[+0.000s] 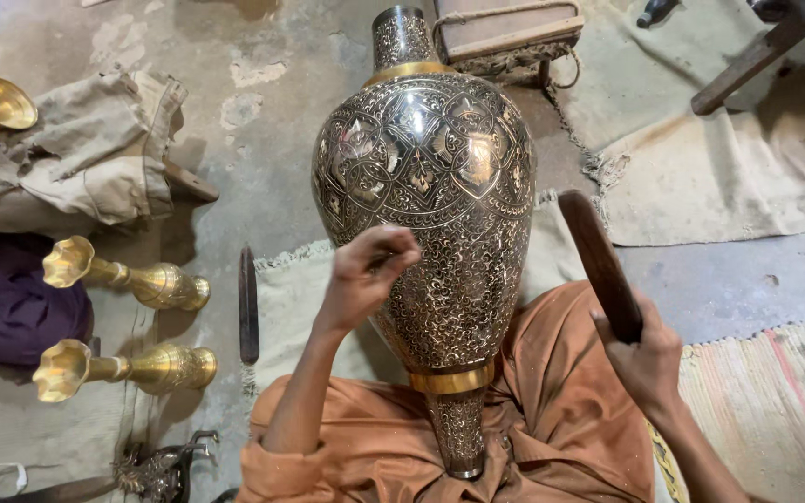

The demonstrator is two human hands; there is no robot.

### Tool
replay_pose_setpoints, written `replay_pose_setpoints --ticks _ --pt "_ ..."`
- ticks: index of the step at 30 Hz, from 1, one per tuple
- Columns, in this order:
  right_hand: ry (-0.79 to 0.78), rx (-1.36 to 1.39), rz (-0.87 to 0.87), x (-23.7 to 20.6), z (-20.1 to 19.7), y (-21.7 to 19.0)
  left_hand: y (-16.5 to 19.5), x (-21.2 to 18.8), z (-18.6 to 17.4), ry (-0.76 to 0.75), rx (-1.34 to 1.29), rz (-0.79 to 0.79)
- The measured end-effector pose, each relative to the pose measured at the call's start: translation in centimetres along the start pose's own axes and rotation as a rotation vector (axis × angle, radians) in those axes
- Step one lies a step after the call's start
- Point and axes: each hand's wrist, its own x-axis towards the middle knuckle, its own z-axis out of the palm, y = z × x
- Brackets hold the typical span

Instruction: The person sits cross-legged on the floor holding a large engraved brass vase between their legs. They hold a chisel against the vase surface with one hand and strike it with a wooden mallet held in the other hand, working across the decorated surface throughout the episode.

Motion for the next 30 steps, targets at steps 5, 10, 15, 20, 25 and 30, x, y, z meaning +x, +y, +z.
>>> replay_pose_setpoints --ticks 5,10,15,20,25,30 --pt "-0.174 0.061 0.23 -4.3 -0.2 1.7 -1.8 -3.9 -0.8 0.458 -0.381 -0.088" --pt "-0.433 -0.23 0.46 -7.7 -1.2 2.9 -3.0 -7.3 -0.7 0.7 -0.432 -0.295" --pt "-0.463 -0.398 0.315 -9.3 -1.3 3.7 -3.9 -9.1 -0.2 0.788 -0.497 -0.343" --pt "-0.49 -0.583 0.137 -9.2 -0.5 3.6 -4.0 -9.4 0.2 0.824 -0.562 -0.374" --pt "-0.471 -0.467 0.092 -8.1 -0.3 3.0 -3.6 -8.7 0.0 0.88 -0.627 -0.458" --pt "-0.324 -0.188 -0.091 -4.8 0.2 1.7 -3.9 -7.5 -0.8 0.965 -0.737 -0.532"
